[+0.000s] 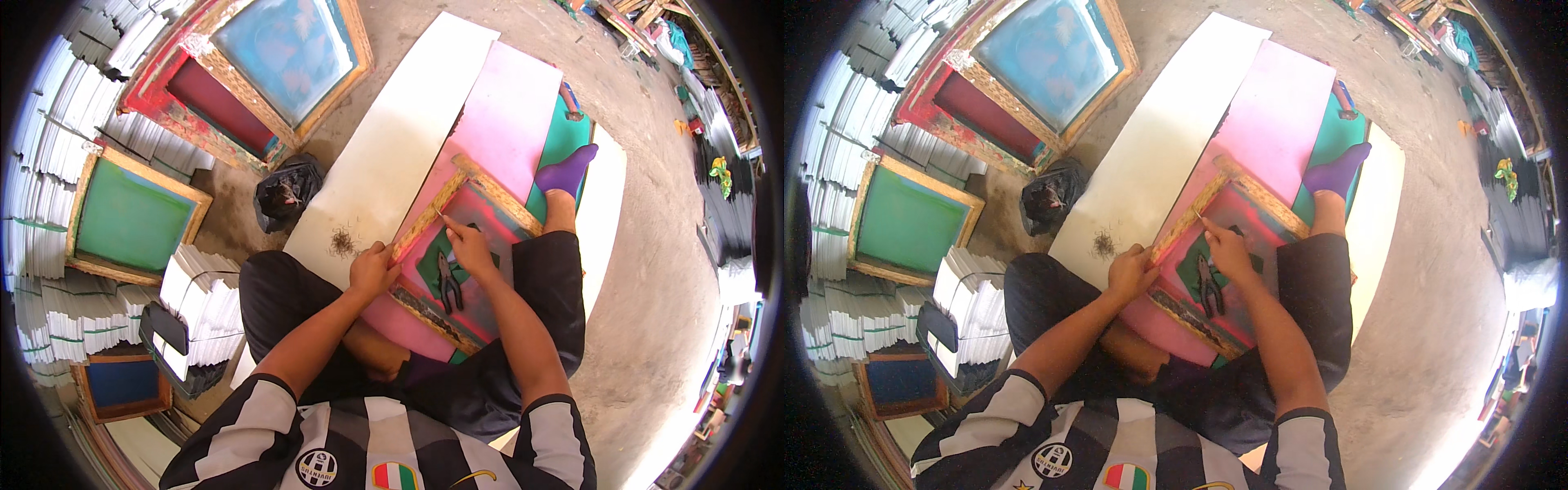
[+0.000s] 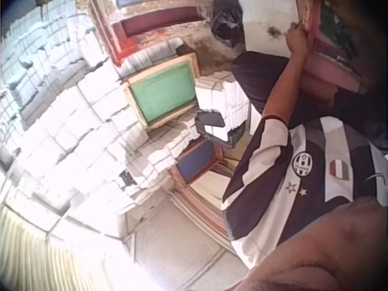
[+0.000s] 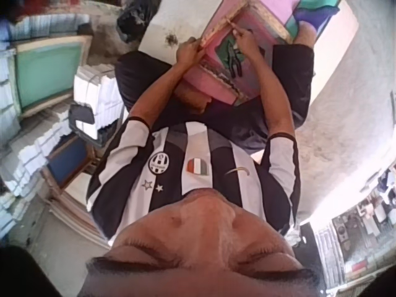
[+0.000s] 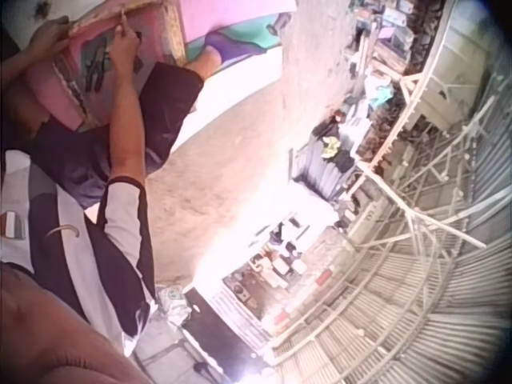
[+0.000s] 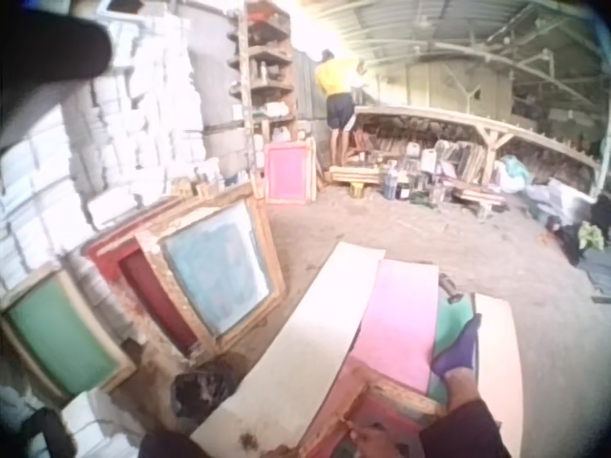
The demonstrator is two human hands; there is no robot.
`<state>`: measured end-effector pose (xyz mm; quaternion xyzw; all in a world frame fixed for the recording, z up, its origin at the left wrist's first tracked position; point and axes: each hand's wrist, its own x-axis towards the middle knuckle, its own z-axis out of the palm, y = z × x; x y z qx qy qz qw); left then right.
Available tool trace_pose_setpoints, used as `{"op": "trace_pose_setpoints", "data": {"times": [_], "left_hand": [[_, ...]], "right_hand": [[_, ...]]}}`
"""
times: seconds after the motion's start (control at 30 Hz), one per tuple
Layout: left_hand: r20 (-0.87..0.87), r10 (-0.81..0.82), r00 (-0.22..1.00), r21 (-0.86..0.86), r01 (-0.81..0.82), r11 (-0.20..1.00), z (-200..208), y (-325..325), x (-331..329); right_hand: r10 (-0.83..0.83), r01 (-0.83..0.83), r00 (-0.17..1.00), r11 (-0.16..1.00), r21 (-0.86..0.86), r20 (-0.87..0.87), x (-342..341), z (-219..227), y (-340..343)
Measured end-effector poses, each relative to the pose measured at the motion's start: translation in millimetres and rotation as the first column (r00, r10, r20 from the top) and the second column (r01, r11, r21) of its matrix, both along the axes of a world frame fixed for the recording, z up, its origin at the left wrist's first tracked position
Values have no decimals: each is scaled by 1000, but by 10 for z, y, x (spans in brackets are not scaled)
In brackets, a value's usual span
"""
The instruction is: The person sits on the floor and uses a small metal tool to scrape and clean the edge of a wooden screen-printing frame. They work along the frame's perimeter, removing debris and adjusting the mesh attachment.
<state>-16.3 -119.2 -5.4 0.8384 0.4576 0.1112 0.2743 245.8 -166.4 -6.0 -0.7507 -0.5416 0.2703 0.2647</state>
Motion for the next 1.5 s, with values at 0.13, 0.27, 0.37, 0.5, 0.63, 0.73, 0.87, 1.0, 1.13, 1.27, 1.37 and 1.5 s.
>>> {"op": "trace_pose_setpoints", "data": {"times": [0.13,0.27,0.37,0.5,0.63,0.73,0.87,1.0,1.13,1.27,1.37,1.5], "left_hand": [[-2,-6,1000,5,6,1000,18,-5,16],[-2,-12,1000,9,12,1000,28,-9,-6],[-51,-14,999,-31,12,999,20,-7,-38],[-63,10,998,22,-8,1000,-10,-62,-31],[-43,29,999,66,-27,997,11,-134,15],[-19,53,998,69,-51,996,11,-139,17],[-1,69,998,17,-69,998,-9,-99,23],[33,58,998,23,-58,998,-31,-76,22],[53,51,997,26,-53,998,-27,-62,13],[60,42,997,-18,-41,999,-40,-24,4],[50,5,999,-34,-3,999,-39,4,54],[53,4,999,-8,-4,1000,-66,15,10]], "right_hand": [[39,-99,956,976,193,291,6,-262,-37],[-250,99,799,952,-290,-547,19,87,83],[-393,100,599,901,-422,-697,13,323,83],[-320,145,745,934,-326,-585,-44,289,55],[-110,102,970,994,-46,-218,92,-44,-13],[-82,82,996,997,-16,-28,84,35,-11],[-92,94,995,993,-73,28,33,208,60],[-75,82,994,992,-93,77,14,259,102],[-23,57,987,977,-205,161,-22,435,177],[93,14,958,928,-372,270,-98,660,295],[-54,56,998,989,-134,20,61,216,187],[-71,71,997,974,-216,8,12,308,203]]}}
